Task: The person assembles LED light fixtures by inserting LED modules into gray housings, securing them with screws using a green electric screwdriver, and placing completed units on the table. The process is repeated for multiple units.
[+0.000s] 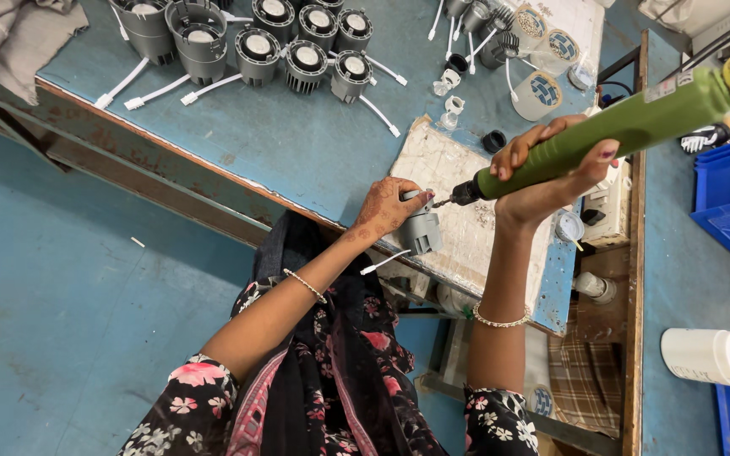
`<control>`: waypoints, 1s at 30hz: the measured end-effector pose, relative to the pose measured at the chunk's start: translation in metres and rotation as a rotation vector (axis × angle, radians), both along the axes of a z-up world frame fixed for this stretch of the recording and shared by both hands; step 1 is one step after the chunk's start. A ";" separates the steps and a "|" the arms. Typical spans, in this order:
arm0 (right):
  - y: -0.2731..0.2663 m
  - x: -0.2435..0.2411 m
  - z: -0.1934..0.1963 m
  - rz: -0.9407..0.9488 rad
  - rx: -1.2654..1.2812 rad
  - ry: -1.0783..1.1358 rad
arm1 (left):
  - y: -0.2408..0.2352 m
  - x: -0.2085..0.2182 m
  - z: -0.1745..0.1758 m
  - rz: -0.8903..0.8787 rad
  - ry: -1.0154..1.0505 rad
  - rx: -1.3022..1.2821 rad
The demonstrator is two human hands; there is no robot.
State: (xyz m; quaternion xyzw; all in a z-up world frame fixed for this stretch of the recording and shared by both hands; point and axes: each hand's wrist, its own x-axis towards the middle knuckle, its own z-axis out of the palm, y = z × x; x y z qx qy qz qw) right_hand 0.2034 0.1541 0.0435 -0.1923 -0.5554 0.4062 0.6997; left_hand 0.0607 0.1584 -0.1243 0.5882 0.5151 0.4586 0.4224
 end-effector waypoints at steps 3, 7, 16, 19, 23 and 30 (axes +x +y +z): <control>0.000 -0.002 0.000 0.001 -0.018 -0.008 | 0.000 0.000 -0.001 -0.003 0.010 -0.012; 0.000 -0.004 0.000 -0.006 -0.014 -0.023 | 0.001 0.000 -0.001 -0.007 0.005 -0.004; 0.005 -0.004 -0.005 -0.017 -0.005 -0.051 | -0.001 0.000 0.002 0.009 0.007 0.028; 0.007 -0.001 -0.008 0.026 -0.019 -0.021 | -0.002 -0.001 0.004 0.007 0.002 -0.035; 0.008 -0.001 -0.011 0.008 -0.014 -0.023 | -0.001 -0.001 0.006 -0.018 0.025 -0.079; 0.003 -0.005 -0.012 0.028 0.007 -0.054 | -0.001 0.000 0.005 -0.008 0.017 -0.071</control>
